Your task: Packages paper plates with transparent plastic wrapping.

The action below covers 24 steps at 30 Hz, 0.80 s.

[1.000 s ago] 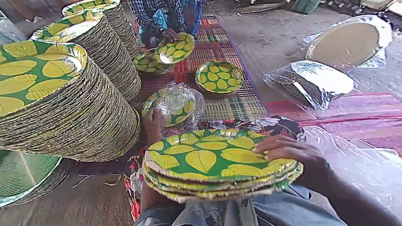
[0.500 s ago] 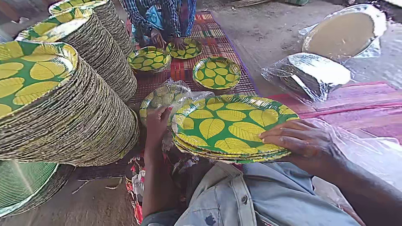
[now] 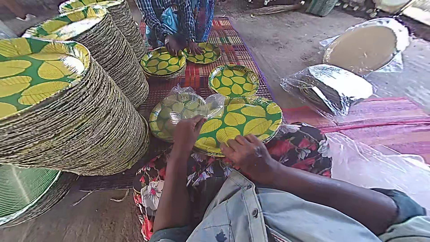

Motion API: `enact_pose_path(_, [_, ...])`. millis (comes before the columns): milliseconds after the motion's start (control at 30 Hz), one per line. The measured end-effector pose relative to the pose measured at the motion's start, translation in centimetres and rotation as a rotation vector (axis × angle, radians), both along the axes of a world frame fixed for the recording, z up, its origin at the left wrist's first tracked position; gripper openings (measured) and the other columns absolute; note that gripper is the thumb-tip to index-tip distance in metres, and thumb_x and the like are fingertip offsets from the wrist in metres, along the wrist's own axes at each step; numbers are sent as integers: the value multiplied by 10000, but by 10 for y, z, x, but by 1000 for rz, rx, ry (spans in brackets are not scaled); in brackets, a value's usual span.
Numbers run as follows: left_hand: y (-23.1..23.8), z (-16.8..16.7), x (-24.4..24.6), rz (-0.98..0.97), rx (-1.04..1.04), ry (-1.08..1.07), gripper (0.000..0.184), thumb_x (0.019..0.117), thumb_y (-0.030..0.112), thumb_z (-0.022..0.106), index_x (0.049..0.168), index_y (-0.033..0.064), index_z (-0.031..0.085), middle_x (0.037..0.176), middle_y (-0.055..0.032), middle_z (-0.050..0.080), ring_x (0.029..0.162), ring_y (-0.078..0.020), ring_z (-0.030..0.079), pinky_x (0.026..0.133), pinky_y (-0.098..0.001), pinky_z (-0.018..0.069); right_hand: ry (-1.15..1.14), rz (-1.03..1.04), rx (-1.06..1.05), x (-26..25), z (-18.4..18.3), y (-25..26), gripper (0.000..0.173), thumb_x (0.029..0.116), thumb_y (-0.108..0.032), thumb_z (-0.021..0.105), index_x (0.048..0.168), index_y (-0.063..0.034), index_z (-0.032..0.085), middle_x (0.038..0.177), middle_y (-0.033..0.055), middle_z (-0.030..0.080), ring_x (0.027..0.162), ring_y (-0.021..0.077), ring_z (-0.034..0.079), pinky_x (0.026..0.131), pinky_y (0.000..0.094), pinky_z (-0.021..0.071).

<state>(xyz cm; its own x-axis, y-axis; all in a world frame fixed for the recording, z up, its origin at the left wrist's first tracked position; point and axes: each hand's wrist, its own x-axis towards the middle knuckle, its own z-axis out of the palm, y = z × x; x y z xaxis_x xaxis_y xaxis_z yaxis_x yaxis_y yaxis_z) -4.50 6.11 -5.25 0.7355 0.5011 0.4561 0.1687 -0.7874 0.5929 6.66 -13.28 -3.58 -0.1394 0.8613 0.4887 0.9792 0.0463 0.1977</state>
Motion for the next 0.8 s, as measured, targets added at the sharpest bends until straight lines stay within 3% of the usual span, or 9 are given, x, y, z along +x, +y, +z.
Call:
enact_pose_path(100, [-7, -8, 13, 10, 26, 61, 284, 1059, 217, 567, 1037, 5, 755, 861, -198, 727, 782, -387, 713, 712, -590, 550, -35, 44, -60, -12, -18, 26, 152, 918, 39, 600, 1002, -21, 712, 840, 144, 693, 752, 313, 688, 593, 417, 504])
enact_pose_path(200, [1, -15, 14, 47, 3, 67, 281, 1051, 220, 579, 999, -2, 744, 796, -190, 699, 727, -365, 689, 683, -569, 532, 160, 104, -425, -20, -28, 40, 232, 951, 75, 533, 1154, 70, 645, 1010, 232, 691, 935, 409, 698, 672, 495, 550])
enact_pose_path(300, [12, -13, 3, 72, -85, 174, 277, 1054, 225, 579, 1020, 10, 751, 831, -192, 706, 779, -377, 689, 731, -595, 523, 537, 144, -919, -11, -23, 43, 428, 1069, -243, 504, 1404, 21, 542, 1248, 293, 637, 1187, 495, 604, 896, 647, 488])
enact_pose_path(367, [19, -10, -1, 81, -158, 271, 287, 1059, 239, 574, 1049, 15, 753, 865, -196, 705, 827, -379, 677, 782, -606, 508, 754, 143, -850, 10, -21, 39, 505, 1050, -401, 538, 1389, -35, 613, 1273, 265, 662, 1212, 463, 612, 993, 671, 440])
enact_pose_path(433, [22, -10, -1, 87, -184, 314, 296, 1061, 250, 574, 1041, 10, 748, 869, -201, 704, 837, -379, 675, 795, -611, 505, 813, -7, -477, 43, -21, 37, 434, 1027, -339, 596, 1340, -45, 660, 1303, 203, 672, 1239, 396, 618, 1053, 611, 451])
enact_pose_path(500, [22, -10, -3, 75, -164, 339, 297, 1060, 251, 574, 1001, 8, 736, 818, -189, 680, 786, -359, 657, 752, -591, 503, 708, -277, -245, 94, -29, 48, 524, 995, -308, 664, 1410, -4, 567, 1416, 249, 576, 1325, 449, 535, 1071, 655, 408])
enact_pose_path(567, [22, -6, -2, 75, -163, 390, 299, 1061, 249, 573, 990, 5, 730, 809, -183, 671, 783, -349, 647, 758, -579, 495, 776, -604, -347, 148, -39, 58, 777, 978, -372, 679, 1563, 17, 346, 1545, 323, 403, 1427, 518, 388, 1090, 727, 318])
enact_pose_path(667, [20, -2, -3, 109, -109, 406, 314, 1058, 253, 567, 1012, 3, 752, 908, -187, 708, 875, -351, 676, 833, -579, 507, 1287, -816, -574, 196, -66, 59, 744, 1009, -418, 637, 1522, 38, 350, 1398, 330, 518, 1251, 452, 548, 1012, 627, 441])
enact_pose_path(800, [18, 1, 11, 159, 124, 151, 380, 1021, 317, 588, 1195, 7, 723, 1122, -210, 692, 1076, -378, 661, 929, -568, 521, 1803, -628, -521, 192, -95, 62, 472, 990, -163, 664, 1391, 9, 484, 1121, 186, 638, 956, 231, 651, 859, 415, 553])
